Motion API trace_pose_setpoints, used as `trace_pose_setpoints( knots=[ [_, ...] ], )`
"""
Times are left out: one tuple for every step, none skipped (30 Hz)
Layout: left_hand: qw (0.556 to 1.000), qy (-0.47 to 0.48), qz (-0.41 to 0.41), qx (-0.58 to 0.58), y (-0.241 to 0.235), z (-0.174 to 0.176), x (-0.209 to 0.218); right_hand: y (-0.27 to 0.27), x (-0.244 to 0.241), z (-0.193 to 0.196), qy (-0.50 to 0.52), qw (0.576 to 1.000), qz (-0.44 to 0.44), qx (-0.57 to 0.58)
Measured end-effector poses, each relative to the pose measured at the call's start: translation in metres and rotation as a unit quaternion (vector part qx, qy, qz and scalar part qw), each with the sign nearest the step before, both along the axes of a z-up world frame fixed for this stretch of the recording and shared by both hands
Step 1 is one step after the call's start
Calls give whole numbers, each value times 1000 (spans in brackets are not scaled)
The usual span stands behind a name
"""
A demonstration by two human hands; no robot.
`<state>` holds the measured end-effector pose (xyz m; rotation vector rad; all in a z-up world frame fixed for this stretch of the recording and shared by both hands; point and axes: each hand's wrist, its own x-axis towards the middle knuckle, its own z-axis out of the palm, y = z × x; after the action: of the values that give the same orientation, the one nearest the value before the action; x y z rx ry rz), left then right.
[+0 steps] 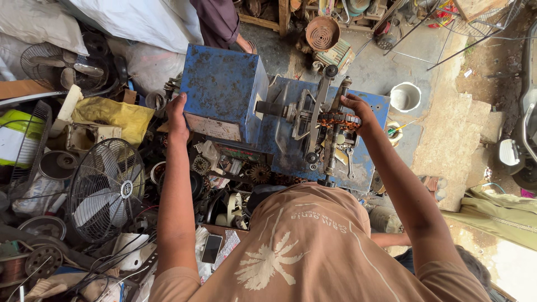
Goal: The person winds copper wire onto a fan motor core using a manual winding machine, turning the handle and guiding the wire by hand.
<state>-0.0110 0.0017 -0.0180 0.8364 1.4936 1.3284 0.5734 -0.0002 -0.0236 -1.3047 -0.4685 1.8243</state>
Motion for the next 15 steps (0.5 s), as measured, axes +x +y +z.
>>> trace_pose_setpoints(
  knots=[
    [1000, -5, 0, -4, 0, 1, 1, 0, 0, 0, -3, 1000, -3, -5],
    [1000, -9, 1, -8, 0, 2, 2, 0, -1, 0, -6, 1000, -6, -11],
    [1000, -11, 0, -6, -1, 3, 2, 1, -1, -1, -9, 1000, -8, -16],
    [1000, -13, 0, -5, -2, 3, 2, 1, -1, -2, -10, 1000, -6, -13],
    [1000, -15, -1, -4, -2, 2, 1, 1, -1, -2, -12, 1000, -3, -10],
    [1000, -20, -7, 3, -2, 0, 0, 1, 1, -4, -15, 1000, -1, -8],
    [1000, -25, -12, 10, -2, -1, -2, 0, 0, -5, -13, 1000, -5, -12],
    [999, -30, -18, 18, -2, -2, -2, 1, 0, -7, -13, 1000, -9, -16],
    [999, -33, -19, 14, -1, -1, -1, 2, 0, -8, -12, 1000, -14, -19],
    [999, -36, -19, 10, -2, 1, 0, 2, 1, -8, -12, 1000, -14, -20],
    [999, -38, -19, 5, -3, 3, 2, 2, 1, -9, -12, 1000, -15, -21],
    [999, -34, -19, 10, -3, 6, 3, 3, 1, -9, -12, 1000, -15, -22],
    [999, -30, -18, 16, -4, 9, 4, 2, 0, -9, -13, 1000, -15, -21],
    [999, -27, -17, 21, -4, 11, 6, 1, 1, -8, -15, 1000, -15, -19],
    [999, -30, -18, 20, -4, 12, 6, 1, 1, -8, -16, 1000, -16, -18]
  ],
)
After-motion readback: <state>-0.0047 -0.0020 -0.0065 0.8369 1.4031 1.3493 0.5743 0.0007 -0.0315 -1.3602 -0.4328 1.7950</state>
